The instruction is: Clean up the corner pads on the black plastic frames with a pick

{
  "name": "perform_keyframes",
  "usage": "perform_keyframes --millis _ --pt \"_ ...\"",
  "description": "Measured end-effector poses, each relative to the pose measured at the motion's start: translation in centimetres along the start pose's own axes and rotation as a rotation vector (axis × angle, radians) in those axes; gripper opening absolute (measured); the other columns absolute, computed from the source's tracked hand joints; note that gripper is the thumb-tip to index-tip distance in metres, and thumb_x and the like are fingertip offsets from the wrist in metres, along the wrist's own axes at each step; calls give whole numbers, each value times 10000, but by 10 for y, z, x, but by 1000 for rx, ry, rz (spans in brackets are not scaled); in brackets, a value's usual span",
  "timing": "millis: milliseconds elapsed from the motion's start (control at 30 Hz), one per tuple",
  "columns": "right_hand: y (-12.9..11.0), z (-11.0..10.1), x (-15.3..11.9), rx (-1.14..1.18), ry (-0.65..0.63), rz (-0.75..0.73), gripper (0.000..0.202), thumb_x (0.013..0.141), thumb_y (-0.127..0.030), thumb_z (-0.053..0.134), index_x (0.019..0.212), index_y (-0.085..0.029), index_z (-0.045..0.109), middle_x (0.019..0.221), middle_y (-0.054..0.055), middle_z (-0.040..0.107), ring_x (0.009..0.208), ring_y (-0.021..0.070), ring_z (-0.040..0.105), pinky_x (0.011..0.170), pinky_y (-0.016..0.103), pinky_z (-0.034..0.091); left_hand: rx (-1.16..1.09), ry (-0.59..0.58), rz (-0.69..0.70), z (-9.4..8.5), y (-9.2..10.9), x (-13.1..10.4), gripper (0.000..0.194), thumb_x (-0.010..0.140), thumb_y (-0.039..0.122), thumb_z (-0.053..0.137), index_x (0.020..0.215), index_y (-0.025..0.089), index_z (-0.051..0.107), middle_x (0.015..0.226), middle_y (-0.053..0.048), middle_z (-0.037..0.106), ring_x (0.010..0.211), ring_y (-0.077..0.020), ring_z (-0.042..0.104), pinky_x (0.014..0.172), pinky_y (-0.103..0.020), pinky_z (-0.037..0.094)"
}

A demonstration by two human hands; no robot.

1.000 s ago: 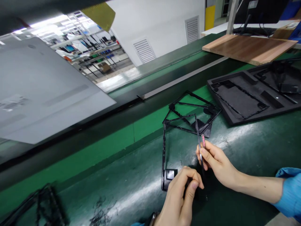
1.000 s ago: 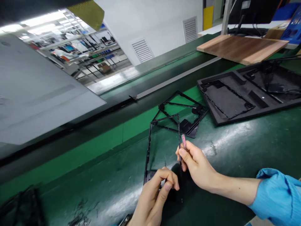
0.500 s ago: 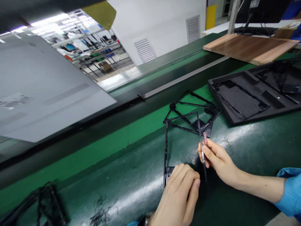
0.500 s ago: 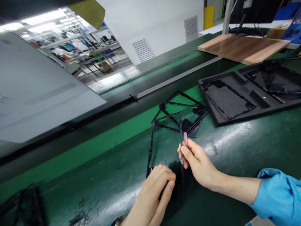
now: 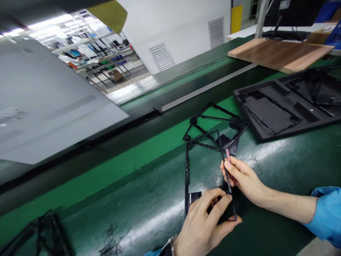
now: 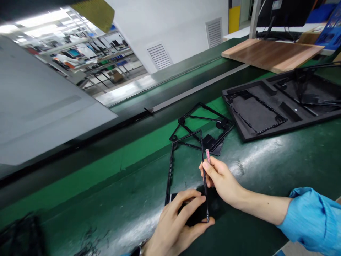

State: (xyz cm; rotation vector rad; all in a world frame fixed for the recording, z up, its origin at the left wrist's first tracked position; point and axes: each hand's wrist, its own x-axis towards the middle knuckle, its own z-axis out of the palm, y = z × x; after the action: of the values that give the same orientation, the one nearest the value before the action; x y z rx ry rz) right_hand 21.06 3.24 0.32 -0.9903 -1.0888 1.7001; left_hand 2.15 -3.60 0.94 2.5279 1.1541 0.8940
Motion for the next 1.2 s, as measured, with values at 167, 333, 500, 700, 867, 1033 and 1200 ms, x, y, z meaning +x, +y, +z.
perform_keyframes --millis 167,333,500,700,867,1033,1200 --pt "0 1 -3 -73 -48 26 515 997 -699 649 1056 -187 643 821 -30 580 589 100 467 554 261 389 5 55 -77 10 0 -11 311 1110 427 575 1330 226 663 1060 -66 733 931 -172 785 768 -242 640" --pt "-2 4 -8 -135 -100 34 526 1017 -710 608 1079 -189 644 751 -51 548 572 102 448 542 257 376 96 157 -35 9 1 -6 312 1091 434 618 1266 182 677 1013 -59 752 896 -161 792 788 -222 627" --pt "-4 4 -9 -140 -118 27 529 1008 -725 607 1022 -196 613 756 -51 545 565 101 458 538 260 389 206 152 -1 7 2 -3 350 1120 468 547 1245 179 702 954 -38 757 815 -141 790 721 -210 593" --pt "-2 5 -10 -106 -130 35 471 1037 -664 615 946 -206 550 771 -48 565 562 88 471 531 244 378 252 97 60 2 3 -1 309 1152 387 495 1230 166 695 940 -31 770 788 -133 787 689 -233 561" --pt "-1 5 -10 -85 -139 33 498 1017 -694 624 935 -209 543 757 -50 562 548 87 455 531 245 382 198 29 91 -5 5 2 276 1156 312 497 1294 135 659 935 -28 794 789 -131 784 683 -237 553" --pt "-3 5 -11 -80 -137 18 498 1013 -696 632 943 -209 555 739 -55 540 543 88 432 525 244 370 113 56 109 -2 1 -3 143 1114 267 586 1132 162 683 838 -5 766 679 -130 753 607 -249 542" --pt "-2 4 -13 -79 -140 7 460 1047 -655 610 965 -204 567 763 -46 548 565 91 447 537 243 374 94 102 80 1 2 -2 139 1098 311 629 1059 188 682 808 14 762 680 -110 755 651 -218 559"
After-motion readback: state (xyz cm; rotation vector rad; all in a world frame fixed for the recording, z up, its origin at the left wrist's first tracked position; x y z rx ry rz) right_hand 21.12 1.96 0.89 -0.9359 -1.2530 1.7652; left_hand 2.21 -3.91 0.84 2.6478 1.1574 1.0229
